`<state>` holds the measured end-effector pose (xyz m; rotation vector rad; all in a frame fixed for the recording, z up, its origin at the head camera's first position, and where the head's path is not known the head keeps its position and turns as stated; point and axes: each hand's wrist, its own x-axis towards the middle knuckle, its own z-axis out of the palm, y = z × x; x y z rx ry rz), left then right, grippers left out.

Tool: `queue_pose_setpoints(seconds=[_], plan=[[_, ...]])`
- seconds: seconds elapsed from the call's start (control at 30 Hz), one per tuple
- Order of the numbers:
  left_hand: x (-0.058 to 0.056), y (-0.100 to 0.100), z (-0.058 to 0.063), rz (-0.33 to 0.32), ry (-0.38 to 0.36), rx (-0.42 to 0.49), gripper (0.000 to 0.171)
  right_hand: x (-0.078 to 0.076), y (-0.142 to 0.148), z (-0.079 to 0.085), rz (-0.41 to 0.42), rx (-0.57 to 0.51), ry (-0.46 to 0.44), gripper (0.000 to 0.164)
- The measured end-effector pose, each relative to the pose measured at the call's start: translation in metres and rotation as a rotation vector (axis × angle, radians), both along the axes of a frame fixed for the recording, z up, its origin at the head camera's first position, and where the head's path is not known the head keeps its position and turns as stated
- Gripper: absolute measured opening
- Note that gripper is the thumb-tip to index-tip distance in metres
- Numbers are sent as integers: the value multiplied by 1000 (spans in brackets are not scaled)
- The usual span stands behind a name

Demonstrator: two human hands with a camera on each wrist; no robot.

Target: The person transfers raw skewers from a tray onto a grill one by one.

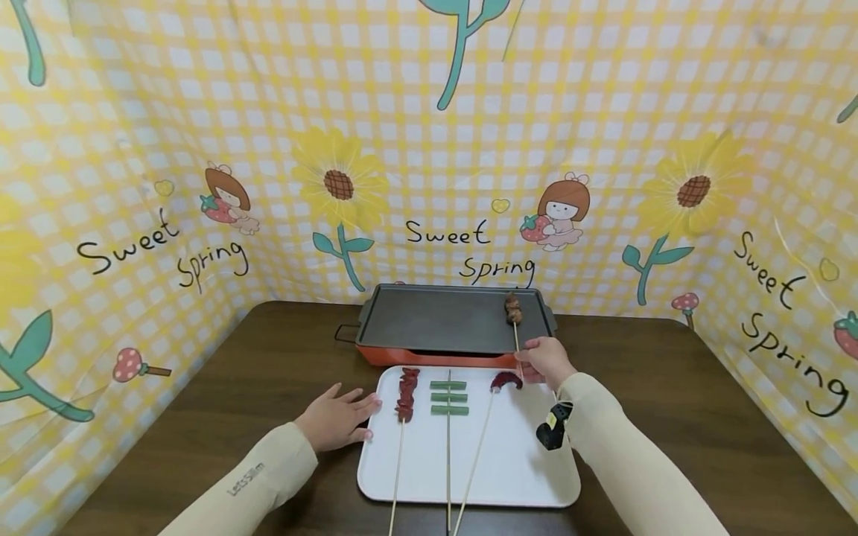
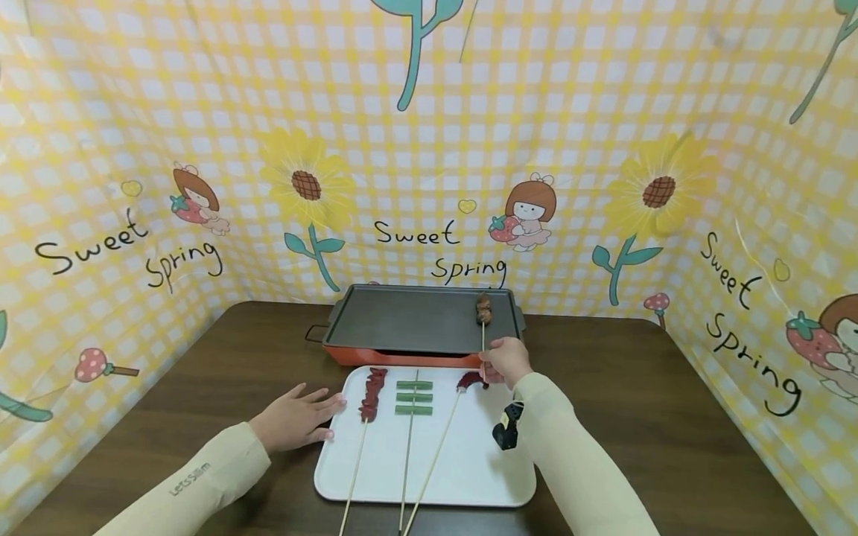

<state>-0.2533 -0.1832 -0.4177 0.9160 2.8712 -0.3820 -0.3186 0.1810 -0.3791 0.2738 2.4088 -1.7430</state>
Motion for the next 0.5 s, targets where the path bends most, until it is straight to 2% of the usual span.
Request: queue_pose_setpoints(seconds=[0.13,0.2,0.3,0.4,0.5], plan=[[-1,2,0,8,-12,3,55,16,10,-3,47,8,17,40],[-2,3,-1,6,-13,6,55,30,19,-4,88,-52,24,40],[-3,3,-3,0,-18,12,55,53,29,-7,141,-197,-4,43],[-3,1,-4,-9,-14,9,55,77,28,-9,208,-314,-43,48],[-3,-2,-3,-12,13,2,55,97,19,-14,316,-321,-59,38]])
